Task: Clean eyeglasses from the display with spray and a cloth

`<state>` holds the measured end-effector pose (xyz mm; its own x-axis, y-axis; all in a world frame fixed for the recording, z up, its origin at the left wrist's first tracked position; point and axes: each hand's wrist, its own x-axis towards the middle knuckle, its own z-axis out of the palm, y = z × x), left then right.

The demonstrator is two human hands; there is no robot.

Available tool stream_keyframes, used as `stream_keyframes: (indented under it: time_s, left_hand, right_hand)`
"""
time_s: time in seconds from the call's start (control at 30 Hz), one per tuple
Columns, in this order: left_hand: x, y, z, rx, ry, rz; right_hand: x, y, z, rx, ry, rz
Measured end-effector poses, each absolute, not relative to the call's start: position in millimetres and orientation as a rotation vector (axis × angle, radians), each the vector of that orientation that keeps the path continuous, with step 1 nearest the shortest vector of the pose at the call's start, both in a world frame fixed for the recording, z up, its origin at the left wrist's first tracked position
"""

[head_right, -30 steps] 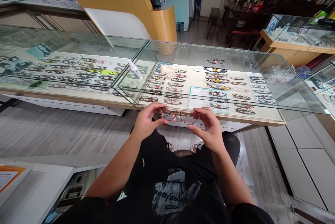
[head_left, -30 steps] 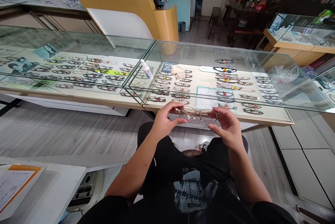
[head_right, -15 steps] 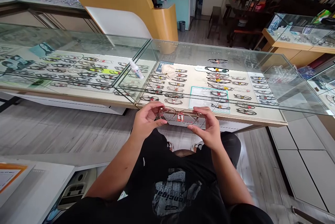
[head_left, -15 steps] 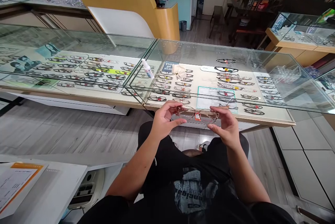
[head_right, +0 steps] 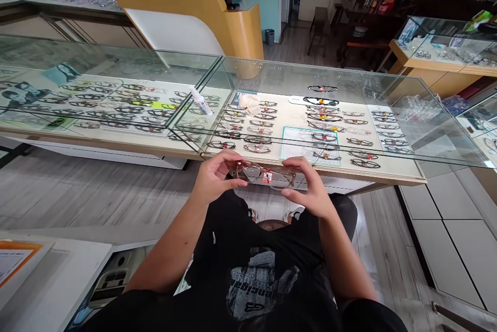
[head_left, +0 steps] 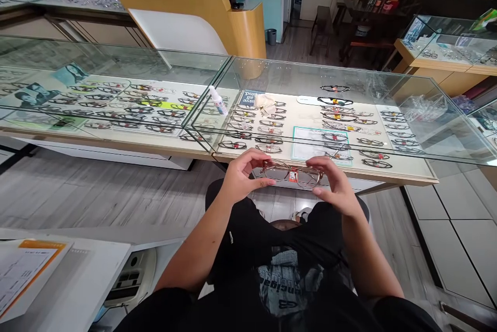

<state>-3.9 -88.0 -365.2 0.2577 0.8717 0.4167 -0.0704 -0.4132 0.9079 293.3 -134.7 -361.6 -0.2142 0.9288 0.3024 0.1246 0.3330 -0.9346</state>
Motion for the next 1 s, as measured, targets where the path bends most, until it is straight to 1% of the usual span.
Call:
stream_keyframes:
  time_s: [0.13, 0.23, 0.33, 0.5, 0.67, 0.73, 0.8, 0.9, 1.0]
  left_hand:
    - [-4.6, -87.5, -350.4, 1.843, 0.711, 1.169]
    - [-3.1, -89.9, -343.9, 1.944, 0.699, 1.081]
    - [-2.3, -92.4, -342.4, 1.991, 0.698, 1.036]
    - [-1.0, -94.5, -342.2, 1.974, 0.706, 1.021]
    - [-1.3, -89.3, -342.9, 1.842, 0.671, 1.008]
    - [-1.7, -83.5, -347.4, 1.734, 0.639, 0.987]
    - [0.2, -75.8, -354.5, 1.592, 0.587, 0.929]
    - [9.8, -63.4, -366.1, 1.325, 0.477, 0.791]
    - [25.7, -53.5, -376.7, 1.109, 0.379, 0.603]
  right_hand:
    - [299.7, -121.3, -342.8, -1.024, -1.638, 1.411]
    - [294.9, -110.5, -335.1, -1.073, -1.803, 1.556]
    - [287.8, -106.0, -334.5, -1.049, -1.871, 1.579]
    - [283.3, -108.1, -339.8, -1.045, -1.803, 1.608]
    - [288.7, -109.4, -337.3, -0.968, -1.81, 1.636]
    - [292.3, -109.6, -334.5, -0.919, -1.801, 1.595]
    - [294.7, -110.7, -330.8, -0.852, -1.799, 1.455]
    - [293.5, -114.2, -322.1, -0.656, -1.905, 1.237]
    - [287.9, -118.7, -309.9, -0.539, -2.045, 1.105]
